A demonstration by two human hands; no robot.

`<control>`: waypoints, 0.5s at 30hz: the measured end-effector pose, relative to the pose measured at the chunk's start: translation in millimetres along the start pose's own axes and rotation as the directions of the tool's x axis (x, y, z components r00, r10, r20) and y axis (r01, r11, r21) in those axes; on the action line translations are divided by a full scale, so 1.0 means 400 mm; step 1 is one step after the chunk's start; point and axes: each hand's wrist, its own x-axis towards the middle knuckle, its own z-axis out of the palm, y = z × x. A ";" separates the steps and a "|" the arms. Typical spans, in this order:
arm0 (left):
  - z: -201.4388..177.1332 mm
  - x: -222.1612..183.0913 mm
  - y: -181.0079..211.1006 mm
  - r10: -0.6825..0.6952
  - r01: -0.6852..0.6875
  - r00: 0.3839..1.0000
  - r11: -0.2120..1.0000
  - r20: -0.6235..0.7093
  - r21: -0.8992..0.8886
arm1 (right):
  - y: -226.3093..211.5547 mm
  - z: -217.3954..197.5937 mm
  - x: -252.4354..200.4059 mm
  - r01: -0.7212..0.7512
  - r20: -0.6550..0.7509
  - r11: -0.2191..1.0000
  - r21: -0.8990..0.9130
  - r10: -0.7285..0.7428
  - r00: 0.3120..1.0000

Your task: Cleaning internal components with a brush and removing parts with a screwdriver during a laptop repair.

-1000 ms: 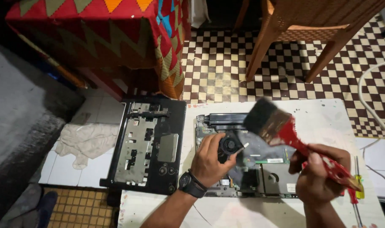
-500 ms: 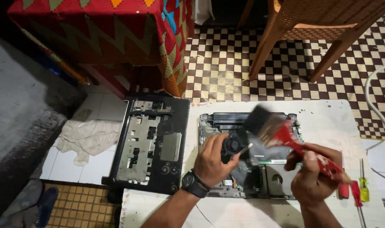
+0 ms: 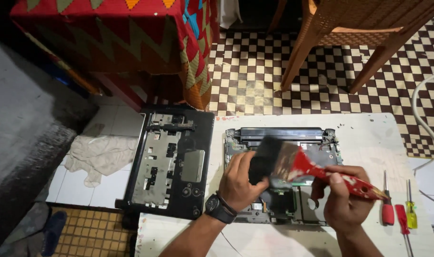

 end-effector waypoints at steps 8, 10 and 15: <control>-0.012 0.003 0.008 -0.015 0.015 1.000 1.000 -0.003 -0.002 | 0.014 -0.018 -0.005 0.086 0.052 0.996 0.001 -0.086 0.995; -0.022 0.013 0.016 -0.012 0.012 1.000 1.000 -0.024 0.013 | 0.004 -0.007 -0.008 0.119 0.026 0.991 -0.054 -0.118 0.993; -0.001 -0.003 0.001 -0.013 0.013 1.000 1.000 -0.009 -0.012 | 0.000 -0.037 -0.020 -0.040 0.123 0.994 0.098 0.028 0.992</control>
